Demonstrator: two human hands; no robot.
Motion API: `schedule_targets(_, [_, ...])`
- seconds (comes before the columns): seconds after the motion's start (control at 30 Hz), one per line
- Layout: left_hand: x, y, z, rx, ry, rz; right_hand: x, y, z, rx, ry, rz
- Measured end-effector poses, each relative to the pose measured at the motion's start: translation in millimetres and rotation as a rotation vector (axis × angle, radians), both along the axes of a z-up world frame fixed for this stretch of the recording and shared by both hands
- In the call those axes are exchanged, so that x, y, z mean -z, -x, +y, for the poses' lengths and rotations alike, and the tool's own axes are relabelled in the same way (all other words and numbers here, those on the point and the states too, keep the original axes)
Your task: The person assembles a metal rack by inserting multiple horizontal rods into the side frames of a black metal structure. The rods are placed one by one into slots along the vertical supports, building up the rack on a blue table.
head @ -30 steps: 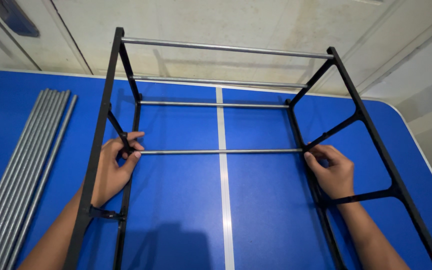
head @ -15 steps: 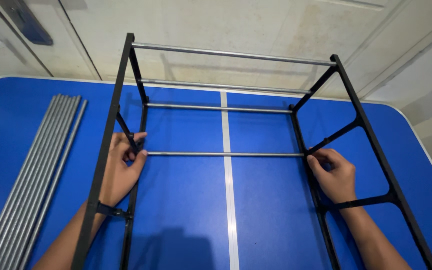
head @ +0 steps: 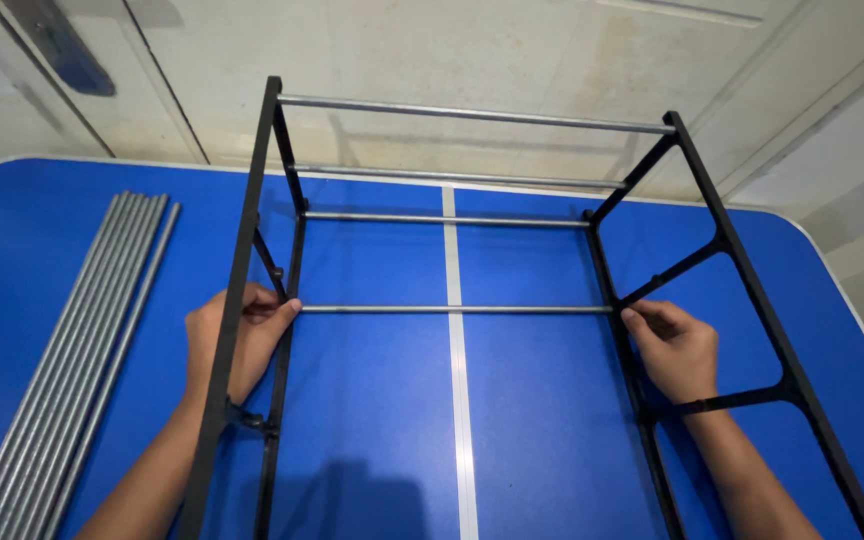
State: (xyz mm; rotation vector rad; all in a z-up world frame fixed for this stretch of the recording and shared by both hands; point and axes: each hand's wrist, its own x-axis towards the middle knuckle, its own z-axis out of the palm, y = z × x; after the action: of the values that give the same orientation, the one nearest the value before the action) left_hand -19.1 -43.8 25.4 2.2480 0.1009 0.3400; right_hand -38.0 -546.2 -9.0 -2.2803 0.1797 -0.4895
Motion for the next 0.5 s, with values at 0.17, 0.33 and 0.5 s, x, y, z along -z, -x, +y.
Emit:
schedule_targets(0.17, [-3.4,0.7,0.6,-0.003,0.076,0.007,-0.5,-1.2,2.0,-0.006,-0.009,-0.02])
schedule_targets(0.33, [-1.2,1.3,1.0,-0.007,0.108,-0.01,-3.6,2.3,3.1,0.022,0.056,0.015])
schedule_targets(0.5, [0.2,-0.6,8.0,0.046,0.071,0.009,4.7,-6.5,-10.5,-0.049,-0.099,0.021])
